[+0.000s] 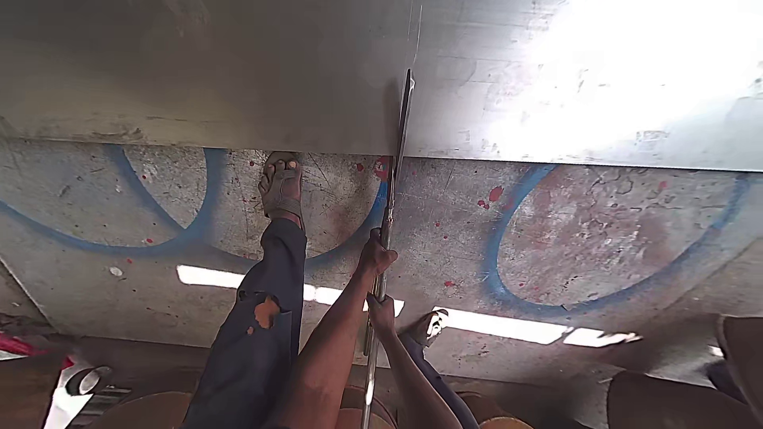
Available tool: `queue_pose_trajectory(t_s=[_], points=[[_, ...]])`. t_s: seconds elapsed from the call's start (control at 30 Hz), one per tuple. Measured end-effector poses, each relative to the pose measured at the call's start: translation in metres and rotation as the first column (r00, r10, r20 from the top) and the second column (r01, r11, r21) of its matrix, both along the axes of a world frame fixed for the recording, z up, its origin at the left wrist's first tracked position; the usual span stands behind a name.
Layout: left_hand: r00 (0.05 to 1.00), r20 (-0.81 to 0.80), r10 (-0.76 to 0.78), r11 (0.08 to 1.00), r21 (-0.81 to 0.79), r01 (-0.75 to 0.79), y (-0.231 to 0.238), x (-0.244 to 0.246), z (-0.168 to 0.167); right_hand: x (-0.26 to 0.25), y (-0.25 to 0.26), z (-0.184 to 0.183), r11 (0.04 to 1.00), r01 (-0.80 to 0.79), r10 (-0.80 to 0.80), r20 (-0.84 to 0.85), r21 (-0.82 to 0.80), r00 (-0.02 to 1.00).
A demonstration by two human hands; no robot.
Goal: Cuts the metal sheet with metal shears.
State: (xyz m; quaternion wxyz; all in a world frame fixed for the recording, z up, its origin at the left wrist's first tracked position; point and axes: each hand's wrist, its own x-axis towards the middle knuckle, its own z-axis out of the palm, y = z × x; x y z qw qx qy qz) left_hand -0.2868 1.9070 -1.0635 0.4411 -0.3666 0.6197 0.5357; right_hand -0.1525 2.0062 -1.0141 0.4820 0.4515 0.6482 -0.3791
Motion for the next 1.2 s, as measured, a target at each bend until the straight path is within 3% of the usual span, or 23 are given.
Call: queue_pose_trajectory(t_s=[0.13,0.2,0.27,0.47,0.53,0.63,0.73,0.8,0.87,0.9,1.0,1.1,1.17,1.2], points=[[1.0,-0.018,0.023,0.999,-0.029,-0.024,-0.009,-0.009,-0.007,-0.012,-0.008,-0.008,0.999,0.016,-0.017,-0.008,-0.042,1.0],[0.999,0.052,0.0,1.0,-0.003,0.0,0.005,0.007,0.012,0.006,0.005,0.016,1.0,0.02,-0.02,0.061,-0.008,0.998],[1.0,0.01,-0.028,0.999,-0.025,0.029,-0.005,-0.018,0.001,-0.013,-0.005,-0.005,0.999,0.036,-0.036,0.007,-0.026,0.999],[0.999,0.046,-0.029,0.998,-0.051,0.031,0.002,-0.002,0.007,0.001,0.002,0.003,0.994,0.087,-0.087,0.007,-0.062,0.996],[0.999,0.028,-0.029,0.989,-0.143,0.033,0.0,-0.012,0.006,-0.008,-0.004,-0.01,0.997,0.046,-0.048,-0.027,-0.057,0.998],[0.992,0.107,-0.072,0.956,-0.275,0.099,0.023,0.005,0.031,-0.004,-0.002,0.002,0.999,-0.036,0.035,-0.071,-0.012,0.997],[0.984,0.155,-0.087,0.935,-0.327,0.134,0.034,0.019,0.041,-0.022,-0.005,0.019,0.993,-0.12,0.12,-0.117,0.011,0.986],[0.973,0.187,-0.137,0.92,-0.341,0.195,0.035,0.019,0.046,-0.063,-0.011,0.053,0.989,-0.148,0.148,-0.004,0.009,0.989],[0.965,0.183,-0.186,0.892,-0.382,0.244,0.025,0.008,0.023,-0.097,-0.027,0.047,0.987,-0.159,0.158,0.031,0.018,0.987],[0.953,0.201,-0.224,0.878,-0.382,0.287,0.02,0.01,0.017,-0.097,-0.034,0.045,0.986,-0.167,0.166,0.039,0.022,0.985],[0.905,0.305,-0.297,0.883,-0.272,0.382,0.006,0.033,0.043,-0.078,-0.044,0.083,0.987,-0.163,0.161,0.128,0.004,0.979],[0.906,0.258,-0.335,0.88,-0.258,0.399,-0.021,-0.003,0.027,-0.112,-0.067,0.07,0.989,-0.147,0.145,0.088,0.027,0.986],[0.935,0.229,-0.271,0.928,-0.195,0.317,-0.014,0.02,0.034,-0.089,-0.054,0.072,0.977,-0.212,0.208,0.19,0.005,0.96],[0.974,0.166,-0.155,0.967,-0.178,0.184,-0.007,0.035,0.036,-0.073,-0.045,0.072,0.974,-0.227,0.221,0.235,0.0,0.946]])
